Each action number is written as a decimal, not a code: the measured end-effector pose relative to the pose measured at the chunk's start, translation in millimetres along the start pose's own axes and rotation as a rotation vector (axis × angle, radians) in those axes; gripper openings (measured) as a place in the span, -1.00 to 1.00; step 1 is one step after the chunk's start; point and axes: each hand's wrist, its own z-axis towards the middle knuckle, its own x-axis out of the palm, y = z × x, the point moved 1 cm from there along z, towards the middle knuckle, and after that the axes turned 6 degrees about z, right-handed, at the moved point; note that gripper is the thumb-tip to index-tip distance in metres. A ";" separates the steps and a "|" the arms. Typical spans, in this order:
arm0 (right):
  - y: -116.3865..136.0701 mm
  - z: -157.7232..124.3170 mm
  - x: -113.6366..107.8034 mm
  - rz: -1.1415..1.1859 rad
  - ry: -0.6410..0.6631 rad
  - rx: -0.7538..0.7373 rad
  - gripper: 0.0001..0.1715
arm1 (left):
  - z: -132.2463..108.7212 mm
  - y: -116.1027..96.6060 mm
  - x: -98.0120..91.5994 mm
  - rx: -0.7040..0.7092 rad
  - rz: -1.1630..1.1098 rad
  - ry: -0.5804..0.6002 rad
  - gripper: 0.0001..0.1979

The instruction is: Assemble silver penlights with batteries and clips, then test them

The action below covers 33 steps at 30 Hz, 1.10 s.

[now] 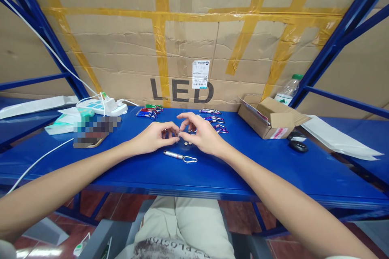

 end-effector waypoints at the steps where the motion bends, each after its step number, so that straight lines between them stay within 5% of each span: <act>1: 0.1 -0.1 -0.2 -0.009 0.005 -0.001 -0.51 | 0.2 0.7 -0.5 0.002 -0.004 0.000 -0.82; 8: -4.6 0.9 -8.6 -0.120 -0.003 -0.029 -0.59 | 1.1 3.0 -6.9 0.057 0.094 -0.026 -0.82; 17: -13.5 -2.8 -10.2 -0.288 0.323 0.079 -0.52 | 1.8 7.5 -9.0 -0.040 0.175 -0.075 -0.80; 23: -9.1 -2.7 -8.9 -0.298 0.249 0.023 -0.63 | 1.0 7.4 -9.2 0.037 0.182 -0.025 -0.78; 33: -9.1 -3.4 -6.8 -0.276 0.329 0.075 -0.67 | 1.5 9.3 -9.8 0.029 0.276 -0.021 -0.76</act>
